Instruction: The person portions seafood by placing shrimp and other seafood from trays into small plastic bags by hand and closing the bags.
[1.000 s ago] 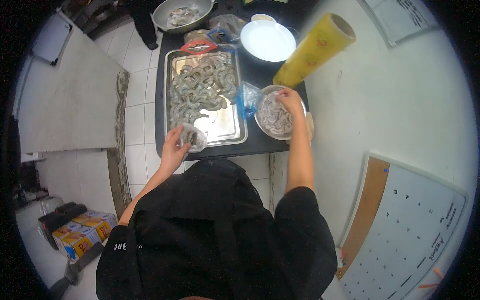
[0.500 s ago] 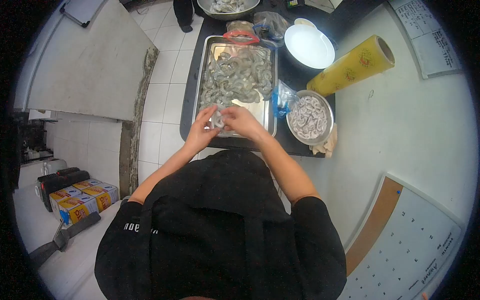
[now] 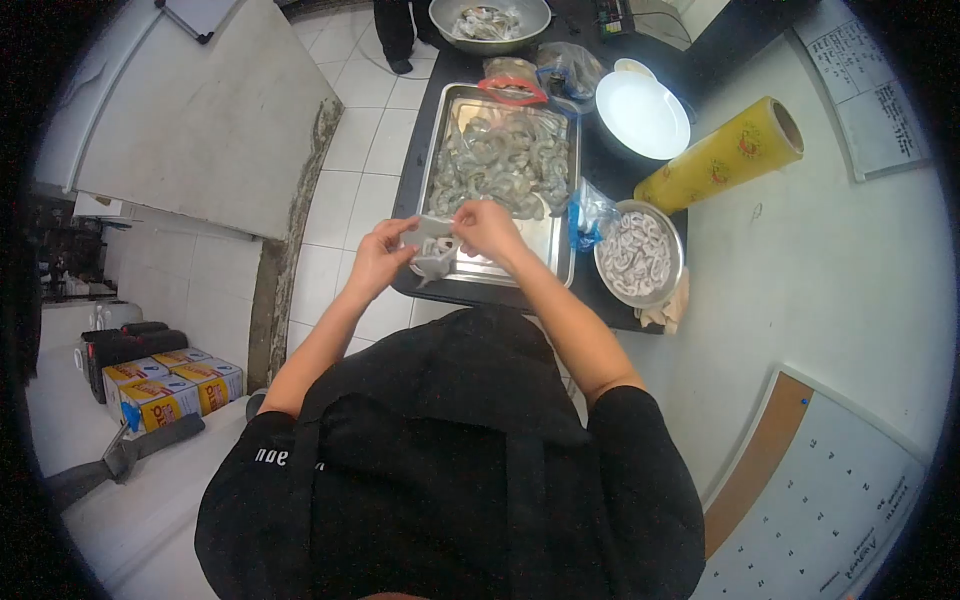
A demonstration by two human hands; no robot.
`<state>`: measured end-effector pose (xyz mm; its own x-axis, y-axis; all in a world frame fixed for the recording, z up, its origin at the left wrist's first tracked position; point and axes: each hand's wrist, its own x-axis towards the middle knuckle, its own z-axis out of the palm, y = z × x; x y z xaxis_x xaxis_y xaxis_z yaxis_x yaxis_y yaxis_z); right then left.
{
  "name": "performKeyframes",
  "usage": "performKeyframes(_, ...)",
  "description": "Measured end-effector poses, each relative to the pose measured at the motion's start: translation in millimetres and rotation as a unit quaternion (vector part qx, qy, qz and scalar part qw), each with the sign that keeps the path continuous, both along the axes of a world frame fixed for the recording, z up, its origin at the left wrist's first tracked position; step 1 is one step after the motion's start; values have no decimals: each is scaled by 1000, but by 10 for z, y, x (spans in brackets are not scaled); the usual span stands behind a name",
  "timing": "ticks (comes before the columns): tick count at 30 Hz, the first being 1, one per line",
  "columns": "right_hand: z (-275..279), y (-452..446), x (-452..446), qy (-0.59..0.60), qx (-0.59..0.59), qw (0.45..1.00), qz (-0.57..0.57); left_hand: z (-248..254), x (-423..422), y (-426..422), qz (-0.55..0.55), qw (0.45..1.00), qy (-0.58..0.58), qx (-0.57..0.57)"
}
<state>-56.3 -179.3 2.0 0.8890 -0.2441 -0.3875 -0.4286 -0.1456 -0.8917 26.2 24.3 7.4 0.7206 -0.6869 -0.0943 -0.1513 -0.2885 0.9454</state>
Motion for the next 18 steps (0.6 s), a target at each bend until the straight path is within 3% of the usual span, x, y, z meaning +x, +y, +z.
performKeyframes(6,579,-95,-13,-41,-136,990,10,283,127,17,3,1000,0,-28)
performKeyframes(8,756,-88,-17,-99,-283,952,60,408,184,31,-6,999,-3,-42)
performKeyframes(9,702,-81,-1,-104,-286,951,58,495,208,36,-19,1000,-2,-23)
performKeyframes(11,530,-21,88,-348,-240,903,77,588,269,-14,-30,999,-9,-9)
performKeyframes(13,583,226,97,-298,-210,924,114,622,305,-87,-34,996,64,-60)
performKeyframes(15,522,340,208,-244,-179,941,149,633,414,-124,-28,997,60,-30)
performKeyframes(17,273,286,414,-320,-341,876,119,673,468,-93,-21,998,59,2)
performKeyframes(18,334,246,463,-321,-340,876,118,734,486,-48,-16,996,74,-44)
